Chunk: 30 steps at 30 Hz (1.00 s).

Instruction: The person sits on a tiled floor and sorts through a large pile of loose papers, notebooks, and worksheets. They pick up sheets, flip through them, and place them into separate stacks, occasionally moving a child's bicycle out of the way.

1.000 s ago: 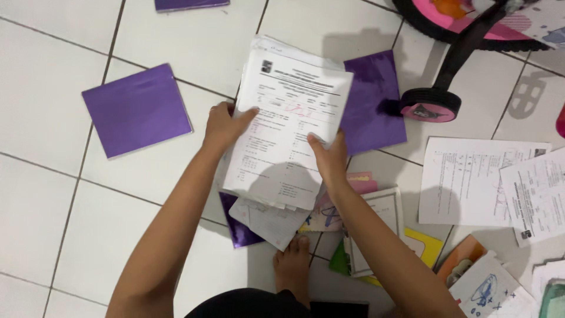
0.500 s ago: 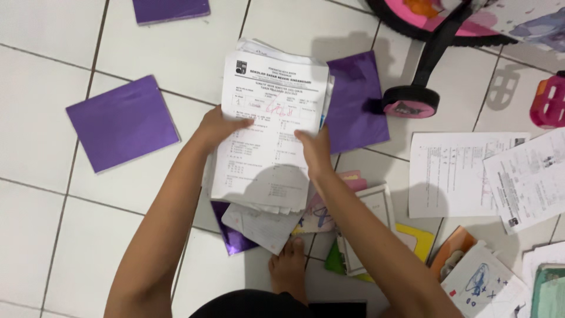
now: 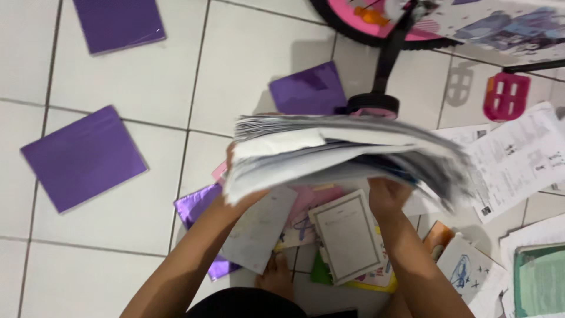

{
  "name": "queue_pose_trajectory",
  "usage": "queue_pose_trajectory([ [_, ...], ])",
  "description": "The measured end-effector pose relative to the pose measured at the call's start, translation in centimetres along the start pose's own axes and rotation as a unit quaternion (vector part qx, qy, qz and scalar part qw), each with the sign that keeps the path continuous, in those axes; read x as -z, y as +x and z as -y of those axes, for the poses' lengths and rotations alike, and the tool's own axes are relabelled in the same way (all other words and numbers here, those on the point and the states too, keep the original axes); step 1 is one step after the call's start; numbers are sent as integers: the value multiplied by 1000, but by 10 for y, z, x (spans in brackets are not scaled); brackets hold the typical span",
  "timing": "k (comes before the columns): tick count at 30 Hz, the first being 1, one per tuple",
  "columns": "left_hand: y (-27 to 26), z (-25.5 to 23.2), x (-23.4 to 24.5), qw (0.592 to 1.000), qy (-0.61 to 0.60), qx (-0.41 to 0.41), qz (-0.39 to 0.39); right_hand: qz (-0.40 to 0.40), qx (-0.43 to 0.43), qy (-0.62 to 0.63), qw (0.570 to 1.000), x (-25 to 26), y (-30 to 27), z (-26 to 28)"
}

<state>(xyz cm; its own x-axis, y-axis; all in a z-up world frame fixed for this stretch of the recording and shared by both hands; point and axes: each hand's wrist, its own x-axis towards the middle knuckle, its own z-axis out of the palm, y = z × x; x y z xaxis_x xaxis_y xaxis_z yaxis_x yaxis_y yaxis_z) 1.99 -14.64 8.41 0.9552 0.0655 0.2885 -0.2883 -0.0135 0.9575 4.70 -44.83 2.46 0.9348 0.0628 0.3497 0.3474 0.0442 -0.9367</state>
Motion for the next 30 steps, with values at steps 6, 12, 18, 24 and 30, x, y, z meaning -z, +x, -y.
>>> queue_pose_trajectory([
  [6,7,65,-16,997,57,-53,5,7,-51,-52,997,15,23,-33],
  [12,26,89,-24,998,-15,-51,20,0,-88,-62,994,-7,41,-31],
  [18,13,41,-24,993,-54,-108,-13,17,-101,-47,994,5,44,-13],
  [24,-3,65,-26,989,-51,-133,-45,129,-145,-30,981,-2,26,8],
  [30,-25,82,-22,990,-127,-52,13,177,-192,-48,964,-10,25,10],
])
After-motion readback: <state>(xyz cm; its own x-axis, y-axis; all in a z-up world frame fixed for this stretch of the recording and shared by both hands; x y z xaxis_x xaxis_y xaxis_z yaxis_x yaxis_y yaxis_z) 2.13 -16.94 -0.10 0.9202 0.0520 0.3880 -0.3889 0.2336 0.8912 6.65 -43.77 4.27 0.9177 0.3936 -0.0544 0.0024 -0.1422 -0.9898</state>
